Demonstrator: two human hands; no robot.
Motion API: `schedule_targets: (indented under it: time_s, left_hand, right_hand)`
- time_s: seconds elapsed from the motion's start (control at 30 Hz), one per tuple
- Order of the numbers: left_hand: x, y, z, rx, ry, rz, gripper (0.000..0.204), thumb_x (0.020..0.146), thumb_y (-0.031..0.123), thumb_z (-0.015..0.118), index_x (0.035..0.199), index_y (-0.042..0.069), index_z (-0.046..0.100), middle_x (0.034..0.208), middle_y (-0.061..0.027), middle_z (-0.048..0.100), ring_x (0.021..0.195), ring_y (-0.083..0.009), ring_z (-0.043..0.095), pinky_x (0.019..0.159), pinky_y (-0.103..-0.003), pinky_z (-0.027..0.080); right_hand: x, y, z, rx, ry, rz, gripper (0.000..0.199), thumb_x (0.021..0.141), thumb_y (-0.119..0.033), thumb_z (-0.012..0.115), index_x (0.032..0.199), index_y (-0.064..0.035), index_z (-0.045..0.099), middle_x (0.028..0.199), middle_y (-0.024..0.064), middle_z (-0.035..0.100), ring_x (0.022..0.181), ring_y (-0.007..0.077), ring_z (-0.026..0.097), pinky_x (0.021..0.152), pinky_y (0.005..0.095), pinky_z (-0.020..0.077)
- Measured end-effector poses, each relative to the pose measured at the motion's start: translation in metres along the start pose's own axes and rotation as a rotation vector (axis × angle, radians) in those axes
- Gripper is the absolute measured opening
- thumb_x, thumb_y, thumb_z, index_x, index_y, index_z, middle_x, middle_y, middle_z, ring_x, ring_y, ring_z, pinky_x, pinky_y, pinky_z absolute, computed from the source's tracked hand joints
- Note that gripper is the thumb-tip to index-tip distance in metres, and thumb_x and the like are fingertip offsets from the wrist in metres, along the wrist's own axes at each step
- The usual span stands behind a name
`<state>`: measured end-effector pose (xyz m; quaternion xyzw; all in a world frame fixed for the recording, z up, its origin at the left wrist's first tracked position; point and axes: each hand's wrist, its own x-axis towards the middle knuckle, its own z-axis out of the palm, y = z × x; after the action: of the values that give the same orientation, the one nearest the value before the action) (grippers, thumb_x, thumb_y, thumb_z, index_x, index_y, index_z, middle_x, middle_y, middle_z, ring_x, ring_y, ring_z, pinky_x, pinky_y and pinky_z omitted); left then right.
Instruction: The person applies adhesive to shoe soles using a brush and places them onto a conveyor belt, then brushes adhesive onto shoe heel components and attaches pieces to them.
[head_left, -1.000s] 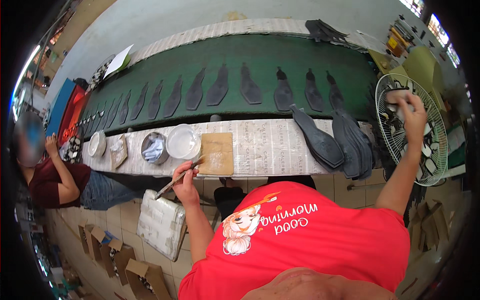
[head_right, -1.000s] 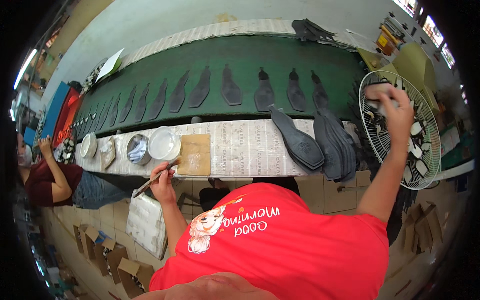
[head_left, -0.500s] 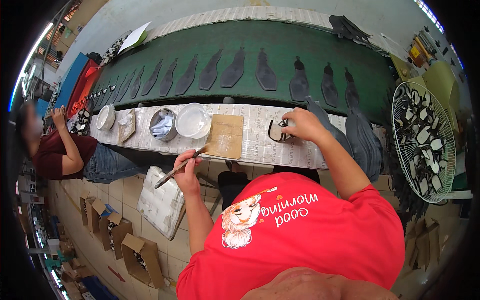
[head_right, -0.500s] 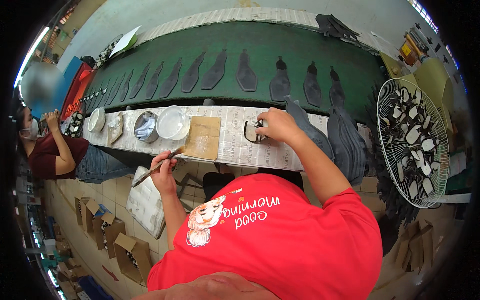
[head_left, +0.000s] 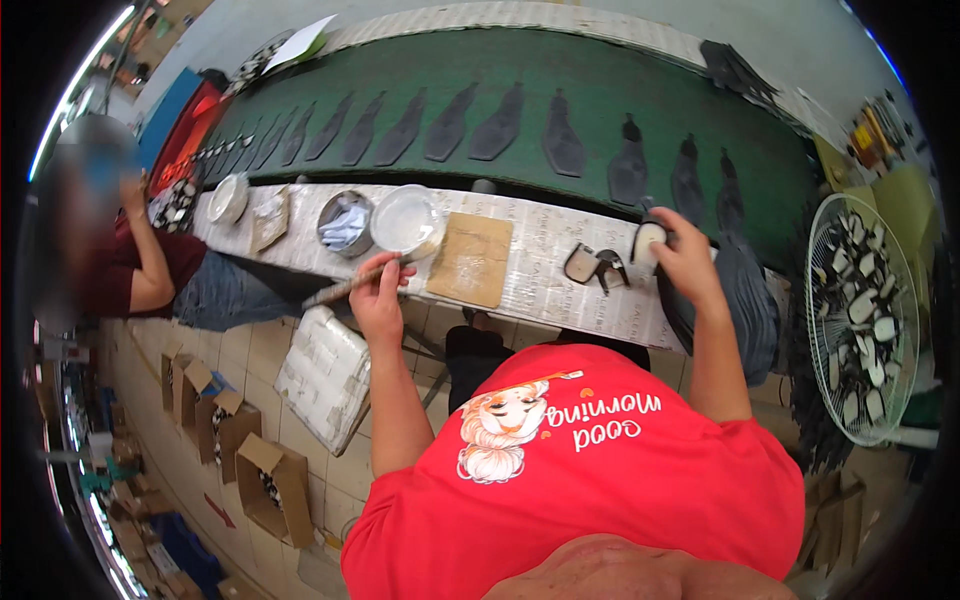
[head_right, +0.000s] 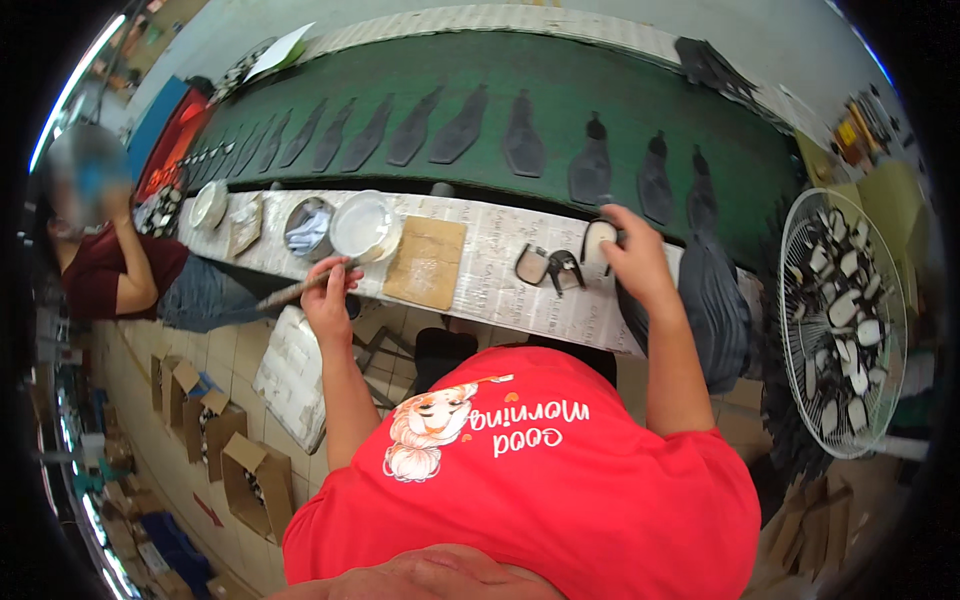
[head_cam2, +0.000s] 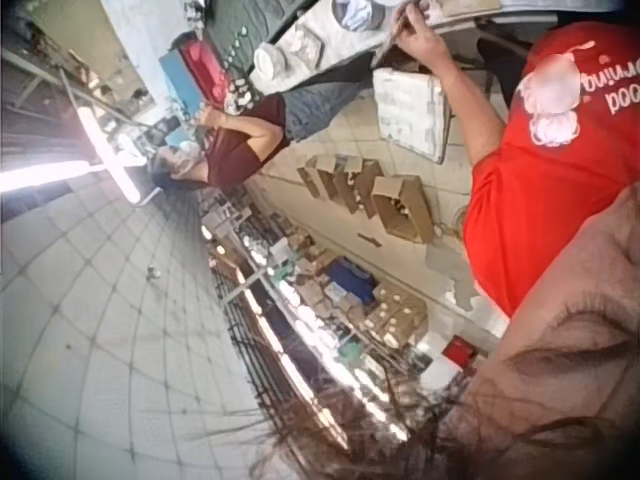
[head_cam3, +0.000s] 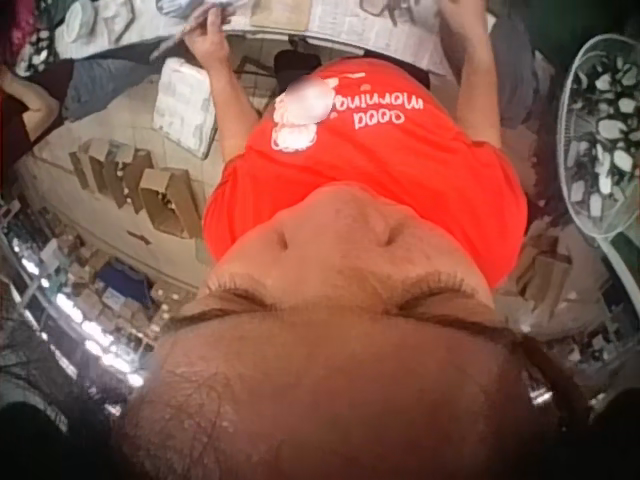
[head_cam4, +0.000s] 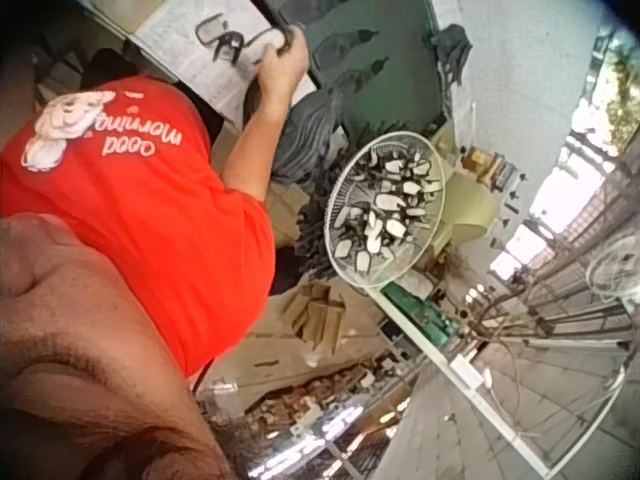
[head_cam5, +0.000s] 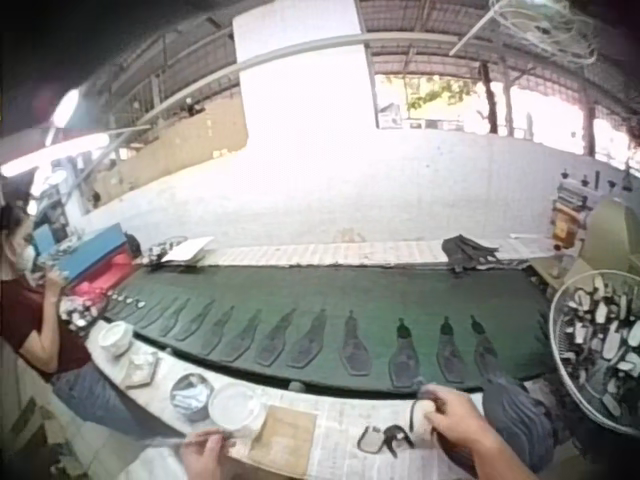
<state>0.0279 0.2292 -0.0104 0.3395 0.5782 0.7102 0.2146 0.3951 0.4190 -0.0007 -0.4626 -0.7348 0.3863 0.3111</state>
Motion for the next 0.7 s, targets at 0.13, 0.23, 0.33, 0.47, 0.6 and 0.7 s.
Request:
schedule_targets:
  time_s: [0.13, 0.23, 0.33, 0.47, 0.6, 0.7]
  left_hand:
    - [0.023, 0.008, 0.004, 0.185, 0.058, 0.114, 0.011, 0.090, 0.011, 0.061, 0.093, 0.000, 0.060, 0.082, -0.0039, 0.063, 0.071, -0.0096, 0.061, 0.066, -0.023, 0.048]
    - [0.038, 0.002, 0.011, 0.271, 0.055, 0.107, 0.016, 0.088, 0.015, 0.063, 0.091, -0.001, 0.059, 0.073, -0.0043, 0.063, 0.064, -0.0094, 0.060, 0.062, -0.024, 0.048]
    - [0.049, -0.001, 0.019, 0.408, 0.020, 0.112, 0.020, 0.088, 0.017, 0.064, 0.089, -0.002, 0.060, 0.074, -0.0039, 0.063, 0.062, -0.0094, 0.061, 0.058, -0.023, 0.048]
    - [0.057, -0.001, 0.029, 0.505, 0.014, 0.083, 0.021, 0.088, 0.018, 0.065, 0.089, -0.002, 0.060, 0.074, -0.0043, 0.063, 0.061, -0.0096, 0.061, 0.056, -0.023, 0.047]
    - [0.061, -0.007, 0.030, 0.427, 0.024, 0.101, 0.023, 0.086, 0.021, 0.066, 0.088, -0.002, 0.060, 0.068, -0.0068, 0.064, 0.060, -0.0124, 0.062, 0.057, -0.027, 0.048]
    - [0.058, -0.006, 0.026, 0.308, 0.027, 0.071, 0.022, 0.089, 0.020, 0.063, 0.089, -0.002, 0.061, 0.074, -0.0064, 0.065, 0.062, -0.0111, 0.062, 0.057, -0.024, 0.050]
  right_hand:
    - [0.005, -0.003, -0.015, 1.075, -0.065, 0.108, 0.033, 0.083, -0.001, 0.058, 0.116, -0.0023, 0.056, 0.103, 0.0101, 0.062, 0.098, 0.0207, 0.063, 0.081, 0.0314, 0.0532]
    - [0.011, -0.005, 0.003, 1.441, -0.044, 0.059, 0.024, 0.088, -0.005, 0.057, 0.112, -0.0068, 0.055, 0.103, 0.0097, 0.062, 0.096, 0.0224, 0.063, 0.081, 0.0351, 0.0547]
    - [0.016, -0.002, 0.028, 1.453, 0.047, 0.268, 0.017, 0.090, -0.009, 0.058, 0.106, -0.0090, 0.053, 0.091, 0.0059, 0.062, 0.076, 0.0182, 0.064, 0.071, 0.0353, 0.0553]
    - [0.004, -0.040, 0.063, 1.150, -0.087, 0.360, 0.031, 0.086, -0.010, 0.062, 0.114, -0.0010, 0.053, 0.081, 0.0024, 0.060, 0.054, 0.0089, 0.052, 0.052, 0.0233, 0.0463]
    - [-0.005, -0.051, 0.079, 0.972, -0.344, 0.392, 0.023, 0.085, -0.013, 0.061, 0.104, -0.0006, 0.061, 0.076, 0.0010, 0.060, 0.053, 0.0067, 0.052, 0.049, 0.0196, 0.0419]
    - [-0.007, -0.056, 0.086, 0.937, -0.376, 0.400, 0.025, 0.086, -0.013, 0.061, 0.107, 0.0009, 0.061, 0.077, 0.0011, 0.060, 0.053, 0.0065, 0.052, 0.049, 0.0201, 0.0430]
